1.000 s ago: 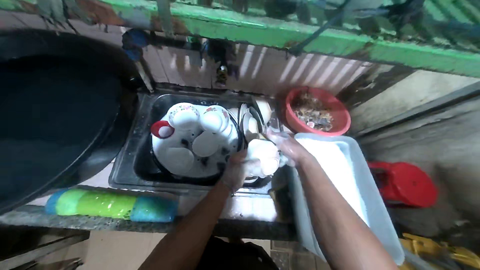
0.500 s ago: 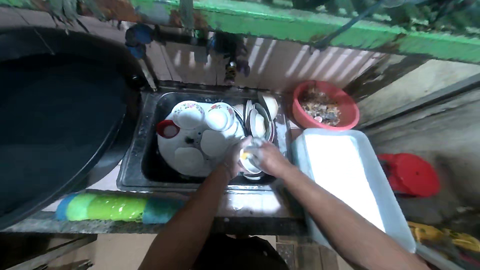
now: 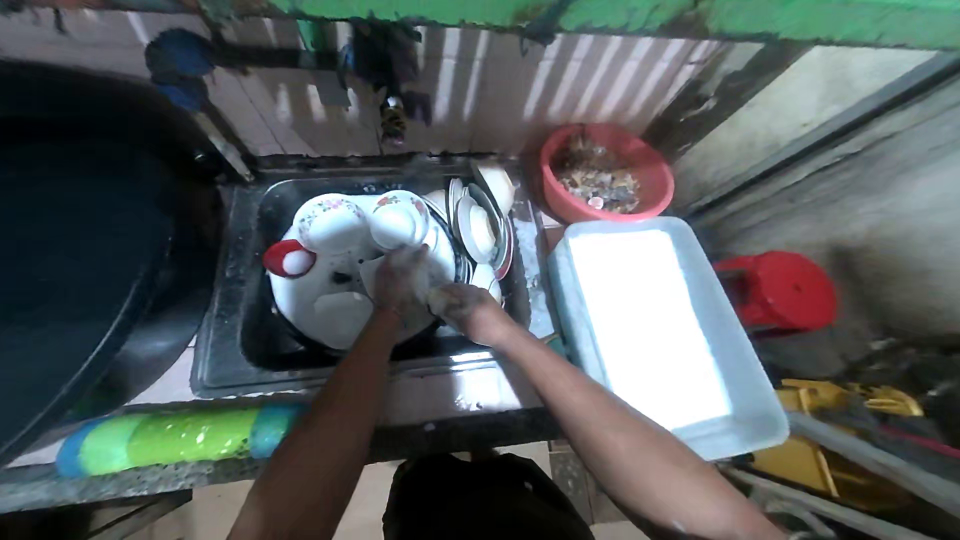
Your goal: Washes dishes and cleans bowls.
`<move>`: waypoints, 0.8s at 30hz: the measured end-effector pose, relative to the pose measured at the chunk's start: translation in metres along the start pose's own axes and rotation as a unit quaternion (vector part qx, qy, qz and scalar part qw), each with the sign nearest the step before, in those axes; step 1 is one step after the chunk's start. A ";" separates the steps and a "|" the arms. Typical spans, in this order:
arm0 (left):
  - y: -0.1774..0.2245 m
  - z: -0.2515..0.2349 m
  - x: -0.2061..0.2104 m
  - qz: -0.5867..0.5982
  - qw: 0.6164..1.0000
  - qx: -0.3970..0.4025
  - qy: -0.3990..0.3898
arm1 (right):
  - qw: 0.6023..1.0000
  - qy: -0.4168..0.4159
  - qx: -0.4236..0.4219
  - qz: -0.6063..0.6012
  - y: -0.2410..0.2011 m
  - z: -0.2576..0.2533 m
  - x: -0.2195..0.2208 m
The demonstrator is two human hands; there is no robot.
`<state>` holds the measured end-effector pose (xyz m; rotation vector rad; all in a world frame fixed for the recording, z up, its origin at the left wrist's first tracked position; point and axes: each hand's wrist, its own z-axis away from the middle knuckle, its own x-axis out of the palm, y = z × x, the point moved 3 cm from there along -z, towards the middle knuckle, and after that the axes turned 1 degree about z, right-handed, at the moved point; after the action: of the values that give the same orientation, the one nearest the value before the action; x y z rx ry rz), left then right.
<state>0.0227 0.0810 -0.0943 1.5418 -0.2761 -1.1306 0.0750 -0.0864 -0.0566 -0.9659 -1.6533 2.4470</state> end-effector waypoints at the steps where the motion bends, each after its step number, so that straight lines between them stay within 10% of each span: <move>1: -0.005 -0.006 -0.018 -0.050 0.998 0.011 0.033 | 0.999 -0.001 0.044 -0.017 -0.007 0.012 -0.013; 5: -0.017 -0.014 -0.057 0.001 0.985 -0.046 0.164 | 0.987 0.136 0.064 -0.059 0.001 0.068 -0.082; 8: -0.016 0.016 -0.029 -0.095 0.995 -0.015 -0.024 | 0.966 0.238 0.067 -0.072 0.026 0.103 -0.135; 11: -0.061 0.036 0.019 -0.272 0.924 -0.079 -0.256 | 0.948 0.293 0.091 -0.081 0.057 0.135 -0.167; 15: -0.086 0.041 0.040 -0.398 0.845 -0.261 -0.244 | 0.931 0.321 0.146 -0.096 0.087 0.168 -0.177; 24: 0.038 0.025 0.111 -0.052 0.987 -0.132 -0.082 | 0.931 0.303 0.161 -0.125 0.107 0.155 -0.174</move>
<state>0.0754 -0.0250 -0.1139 1.2436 -0.1500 -1.3230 0.1691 -0.3231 -0.0278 -1.2027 -1.0537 1.8929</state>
